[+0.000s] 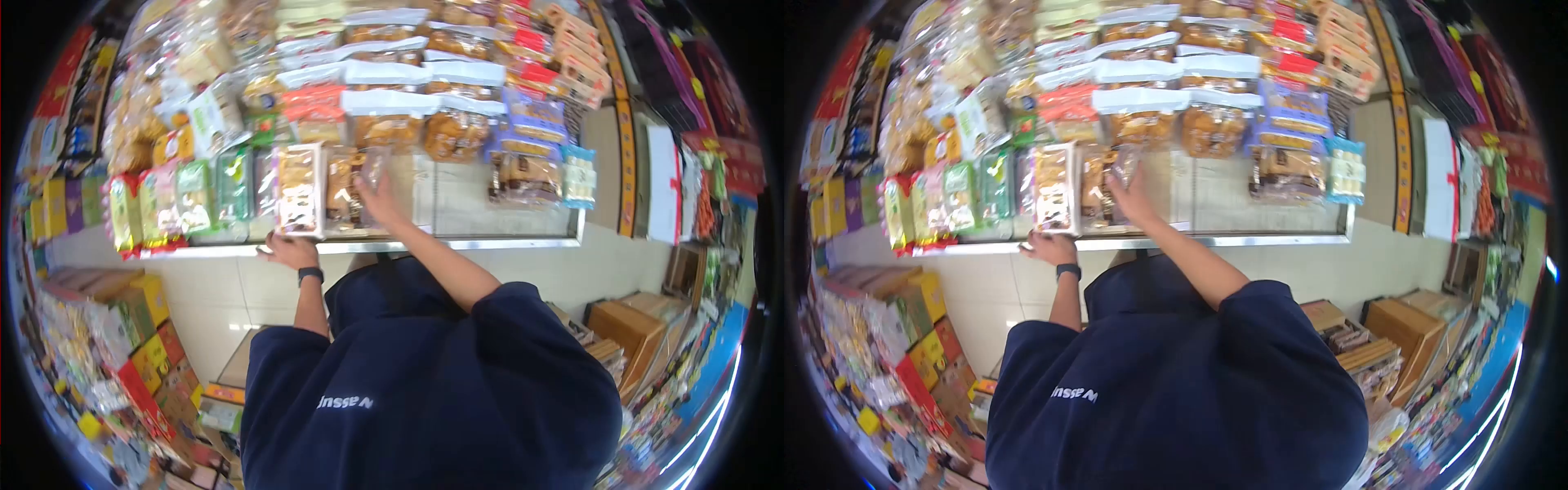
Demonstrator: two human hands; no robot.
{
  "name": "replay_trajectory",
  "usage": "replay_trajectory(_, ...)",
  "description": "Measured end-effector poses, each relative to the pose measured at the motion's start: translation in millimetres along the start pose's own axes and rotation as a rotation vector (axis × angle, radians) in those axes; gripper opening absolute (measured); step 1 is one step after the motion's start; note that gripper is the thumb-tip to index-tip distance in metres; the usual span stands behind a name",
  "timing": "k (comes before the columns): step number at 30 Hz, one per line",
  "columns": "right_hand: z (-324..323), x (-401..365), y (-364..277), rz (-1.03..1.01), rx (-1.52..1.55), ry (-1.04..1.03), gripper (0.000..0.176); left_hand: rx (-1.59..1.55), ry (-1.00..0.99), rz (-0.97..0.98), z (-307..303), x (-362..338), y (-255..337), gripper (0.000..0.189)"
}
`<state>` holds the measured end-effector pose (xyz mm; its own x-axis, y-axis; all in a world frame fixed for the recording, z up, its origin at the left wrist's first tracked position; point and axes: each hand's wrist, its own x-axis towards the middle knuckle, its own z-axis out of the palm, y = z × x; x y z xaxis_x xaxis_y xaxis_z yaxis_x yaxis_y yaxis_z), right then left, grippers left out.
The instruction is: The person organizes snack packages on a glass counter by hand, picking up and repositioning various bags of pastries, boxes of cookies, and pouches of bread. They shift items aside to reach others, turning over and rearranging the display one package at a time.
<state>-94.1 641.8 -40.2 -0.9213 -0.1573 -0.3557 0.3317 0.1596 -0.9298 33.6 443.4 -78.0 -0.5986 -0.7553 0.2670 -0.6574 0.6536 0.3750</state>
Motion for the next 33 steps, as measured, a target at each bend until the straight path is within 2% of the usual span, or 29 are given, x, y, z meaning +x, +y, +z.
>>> replay_trajectory(1, 0.4, 0.1, 6.8, -0.015, -0.091, 0.027, 0.102, 0.005, 0.032, 0.01, 16.7, -1.2, -14.8, 0.029)
replay_trajectory(2, 1.2, -1.2, 10.8, -0.027, -0.186, 0.06, 0.104, 0.043, -0.06, 0.002, 23.8, -1.7, -25.9, 0.031)
replay_trajectory(3, 0.6, -0.3, 12.7, 0.002, -0.199, 0.061, 0.104, -0.049, -0.077, 0.006, 19.0, -2.9, -22.0, 0.034)
replay_trajectory(4, -0.8, 0.7, 14.3, 0.031, -0.208, 0.056, 0.104, -0.048, 0.01, -0.009, 16.7, -4.5, -14.5, 0.035)
replay_trajectory(5, -3.3, 3.5, 17.0, 0.012, -0.194, 0.051, 0.104, -0.074, -0.022, -0.061, 15.8, -4.5, -12.2, 0.035)
replay_trajectory(10, -16.8, -1.8, 10.8, -0.04, -0.058, -0.008, 0.102, 0.014, -0.043, -0.021, 13.0, -3.6, -15.1, 0.037)
replay_trajectory(13, -46.7, -11.4, 17.3, 0.012, -0.124, -0.072, 0.094, 0.011, -0.042, -0.009, 11.2, -5.2, -13.6, 0.037)
replay_trajectory(15, -81.7, -30.0, 23.8, 0.182, 0.113, -0.098, 0.067, 0.036, -0.052, 0.002, 9.8, -4.7, -12.5, 0.037)
replay_trajectory(17, -133.0, -50.4, 27.8, 0.085, 0.052, 0.029, 0.045, 0.038, -0.058, 0.006, 8.5, -3.9, -10.5, 0.037)
replay_trajectory(19, -181.7, -79.0, 19.8, 0.101, -0.058, 0.345, 0.031, 0.02, -0.059, 0.0, 4.2, -3.8, -5.2, 0.036)
replay_trajectory(21, -225.4, -101.6, 17.6, 0.091, 0.031, 0.627, 0.03, 0.03, -0.06, 0.027, 6.3, -2.8, -8.8, 0.035)
replay_trajectory(23, -261.0, -110.9, 32.0, 0.104, 0.19, 0.903, 0.042, 0.049, -0.023, 0.045, 10.9, -2.9, -13.0, 0.034)
replay_trajectory(25, -284.2, -113.3, 15.9, 0.149, 0.322, 0.984, 0.05, 0.072, 0.046, 0.06, 14.6, -4.4, -13.2, 0.033)
replay_trajectory(26, -292.0, -111.0, 3.4, 0.169, 0.39, 1.026, 0.054, 0.053, 0.005, 0.064, 13.8, -2.3, -12.8, 0.034)
replay_trajectory(29, -304.9, -98.9, -29.0, 0.207, 0.485, 0.899, 0.056, 0.029, -0.086, 0.077, 6.7, 0.0, -12.0, 0.035)
replay_trajectory(33, -312.8, -73.3, -25.6, 0.208, 0.603, 0.882, 0.049, 0.059, -0.113, 0.055, 4.2, -1.6, -11.7, 0.041)
